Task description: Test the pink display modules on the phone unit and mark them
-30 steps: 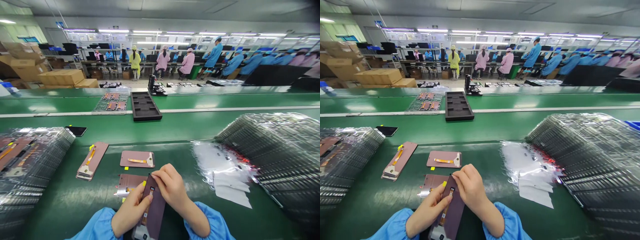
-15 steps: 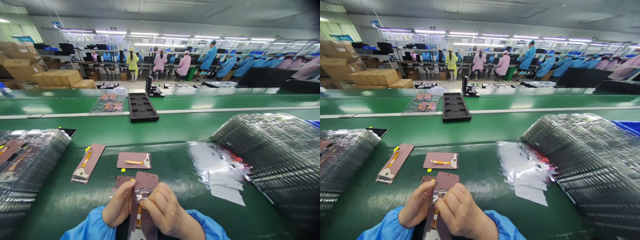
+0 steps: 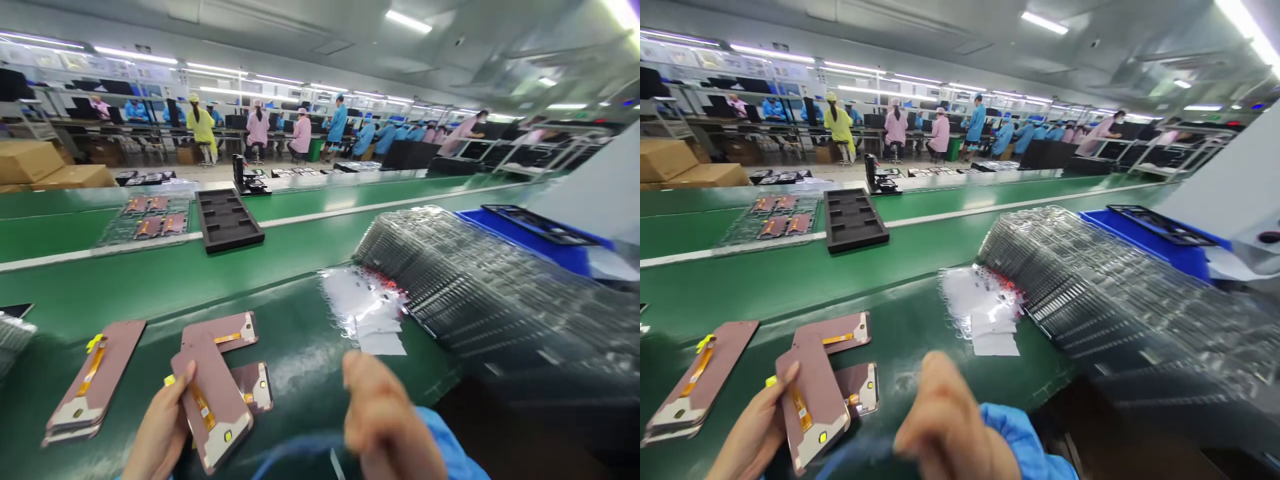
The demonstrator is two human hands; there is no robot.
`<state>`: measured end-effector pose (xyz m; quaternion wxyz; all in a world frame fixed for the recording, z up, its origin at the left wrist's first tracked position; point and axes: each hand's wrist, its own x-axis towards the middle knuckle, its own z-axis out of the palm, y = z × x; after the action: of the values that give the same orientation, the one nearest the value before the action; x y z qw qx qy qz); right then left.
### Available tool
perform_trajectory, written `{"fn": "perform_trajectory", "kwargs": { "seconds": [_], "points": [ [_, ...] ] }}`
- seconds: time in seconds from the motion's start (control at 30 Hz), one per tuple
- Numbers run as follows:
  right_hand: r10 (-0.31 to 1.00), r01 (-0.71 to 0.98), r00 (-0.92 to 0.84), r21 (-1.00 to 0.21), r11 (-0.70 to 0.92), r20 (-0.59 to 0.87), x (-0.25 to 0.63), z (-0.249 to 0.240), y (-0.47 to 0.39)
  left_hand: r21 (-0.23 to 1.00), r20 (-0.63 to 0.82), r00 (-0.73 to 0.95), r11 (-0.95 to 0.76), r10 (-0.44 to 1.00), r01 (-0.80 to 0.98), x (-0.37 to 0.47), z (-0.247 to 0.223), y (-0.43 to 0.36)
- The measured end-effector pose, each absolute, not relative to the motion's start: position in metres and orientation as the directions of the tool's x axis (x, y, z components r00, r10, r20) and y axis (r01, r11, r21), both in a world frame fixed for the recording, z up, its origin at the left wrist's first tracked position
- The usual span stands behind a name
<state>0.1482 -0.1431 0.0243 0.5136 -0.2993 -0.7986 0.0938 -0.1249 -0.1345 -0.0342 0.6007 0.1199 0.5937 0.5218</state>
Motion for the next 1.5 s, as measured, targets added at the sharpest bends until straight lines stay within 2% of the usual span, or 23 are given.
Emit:
{"fn": "perform_trajectory", "kwargs": {
  "seconds": [0.07,0.1,0.17,0.27,0.37,0.53,0.6,0.67,0.73,0.8,0.83,0.87,0.9,0.97,1.1,1.23,1.3,1.5],
  "points": [
    [0.657,0.486,-0.018,-0.568,0.664,0.754,0.172,0.028,-0.113,0.781,-0.561,-0.298,0.373,0.772,-0.501,-0.127,-0.032,-0.133],
    [0.686,0.551,0.159,-0.640,0.535,0.710,0.187,0.027,-0.094,0.779,-0.556,-0.301,0.358,0.775,-0.515,-0.128,-0.030,-0.133],
    [0.721,0.659,0.361,-0.709,0.251,0.591,0.220,0.018,-0.051,0.761,-0.556,-0.281,0.344,0.782,-0.549,-0.127,-0.025,-0.134],
    [0.739,0.700,0.433,-0.709,0.084,0.515,0.269,-0.011,0.004,0.747,-0.540,-0.279,0.300,0.794,-0.594,-0.124,-0.018,-0.135],
    [0.738,0.755,0.479,-0.652,-0.069,0.476,0.303,-0.045,0.029,0.746,-0.498,-0.297,0.229,0.815,-0.625,-0.123,-0.015,-0.135],
    [0.745,0.839,0.457,-0.514,-0.178,0.487,0.313,-0.068,0.024,0.716,-0.487,-0.288,0.188,0.825,-0.673,-0.122,-0.016,-0.135],
    [0.729,0.864,0.432,-0.475,-0.166,0.531,0.302,-0.065,0.021,0.694,-0.471,-0.250,0.180,0.846,-0.697,-0.121,-0.017,-0.137],
    [0.745,0.892,0.355,-0.444,-0.089,0.565,0.278,-0.058,0.020,0.664,-0.458,-0.210,0.175,0.864,-0.727,-0.118,-0.018,-0.139],
    [0.801,0.907,0.199,-0.415,0.066,0.564,0.240,-0.052,0.013,0.633,-0.453,-0.184,0.170,0.872,-0.755,-0.115,-0.019,-0.141],
    [0.850,0.870,-0.044,-0.399,0.291,0.525,0.191,-0.045,-0.003,0.608,-0.440,-0.167,0.156,0.882,-0.779,-0.112,-0.020,-0.142],
    [0.845,0.814,-0.197,-0.397,0.424,0.498,0.164,-0.042,-0.014,0.597,-0.429,-0.157,0.149,0.890,-0.788,-0.110,-0.021,-0.143],
    [0.791,0.676,-0.417,-0.429,0.599,0.447,0.138,-0.040,-0.027,0.588,-0.413,-0.146,0.141,0.899,-0.797,-0.109,-0.022,-0.144],
    [0.717,0.548,-0.573,-0.465,0.696,0.398,0.113,-0.037,-0.041,0.581,-0.395,-0.138,0.131,0.908,-0.803,-0.108,-0.022,-0.144],
    [0.589,0.397,-0.725,-0.482,0.781,0.358,0.074,-0.033,-0.062,0.572,-0.365,-0.120,0.120,0.923,-0.811,-0.107,-0.023,-0.146],
    [0.560,0.390,-0.754,-0.452,0.802,0.343,0.039,-0.034,-0.067,0.638,-0.334,-0.153,0.103,0.930,-0.763,-0.116,-0.023,-0.146],
    [0.561,0.406,-0.758,-0.433,0.805,0.332,0.040,-0.047,-0.033,0.829,-0.293,-0.490,-0.038,0.821,-0.559,-0.144,-0.023,-0.146],
    [0.546,0.404,-0.780,-0.421,0.812,0.304,0.043,-0.056,-0.019,0.876,-0.255,-0.607,-0.086,0.753,-0.475,-0.157,-0.025,-0.146],
    [0.522,0.414,-0.819,-0.384,0.825,0.239,0.045,-0.077,-0.006,0.915,-0.194,-0.634,-0.095,0.748,-0.392,-0.169,-0.029,-0.150]
  ]
}}
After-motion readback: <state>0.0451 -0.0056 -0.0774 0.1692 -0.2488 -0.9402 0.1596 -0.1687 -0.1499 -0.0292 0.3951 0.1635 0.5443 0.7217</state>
